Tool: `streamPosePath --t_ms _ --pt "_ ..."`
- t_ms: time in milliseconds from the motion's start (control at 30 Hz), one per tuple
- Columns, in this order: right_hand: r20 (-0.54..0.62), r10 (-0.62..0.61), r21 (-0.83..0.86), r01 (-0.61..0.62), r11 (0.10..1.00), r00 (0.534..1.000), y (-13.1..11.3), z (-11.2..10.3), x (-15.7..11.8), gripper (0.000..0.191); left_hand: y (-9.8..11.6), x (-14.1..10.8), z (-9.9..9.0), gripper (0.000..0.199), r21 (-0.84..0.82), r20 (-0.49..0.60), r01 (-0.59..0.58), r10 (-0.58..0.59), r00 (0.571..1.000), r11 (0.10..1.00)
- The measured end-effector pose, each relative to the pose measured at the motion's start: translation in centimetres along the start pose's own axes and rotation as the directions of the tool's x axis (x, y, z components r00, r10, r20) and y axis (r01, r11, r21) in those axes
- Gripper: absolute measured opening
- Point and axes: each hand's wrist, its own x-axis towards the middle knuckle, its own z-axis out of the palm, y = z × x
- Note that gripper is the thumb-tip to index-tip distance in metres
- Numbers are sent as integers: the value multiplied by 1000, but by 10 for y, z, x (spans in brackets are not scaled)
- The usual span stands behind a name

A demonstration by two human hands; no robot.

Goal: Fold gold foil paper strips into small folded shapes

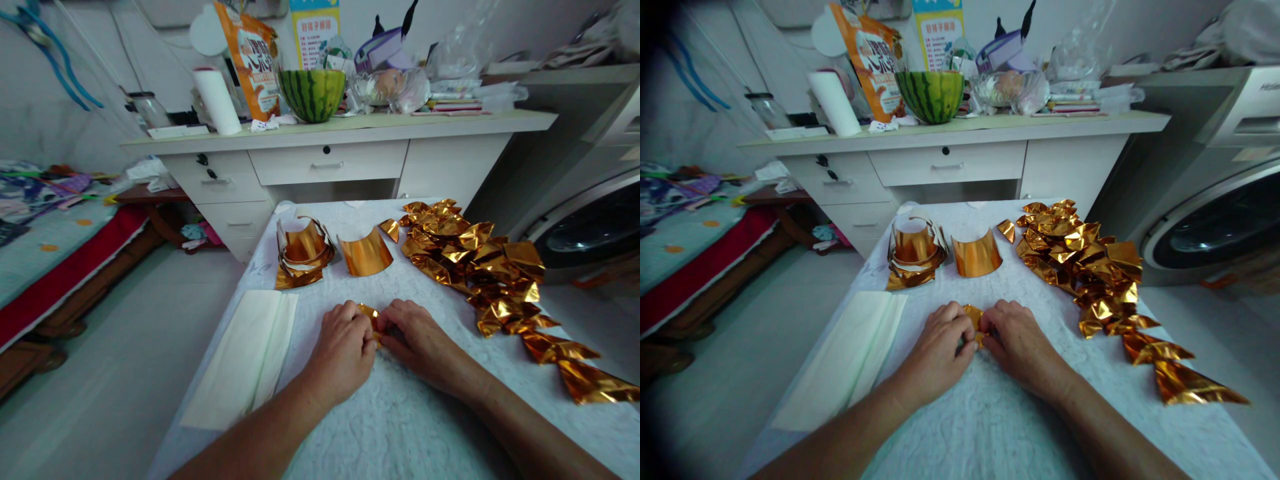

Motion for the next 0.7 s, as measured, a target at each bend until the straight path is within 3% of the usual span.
streamPosePath --t_ms 700 --pt "-10 2 -11 -2 1000 1000 -4 -1 0 5 -3 0 0 11 -23 14 -13 13 1000 1000"
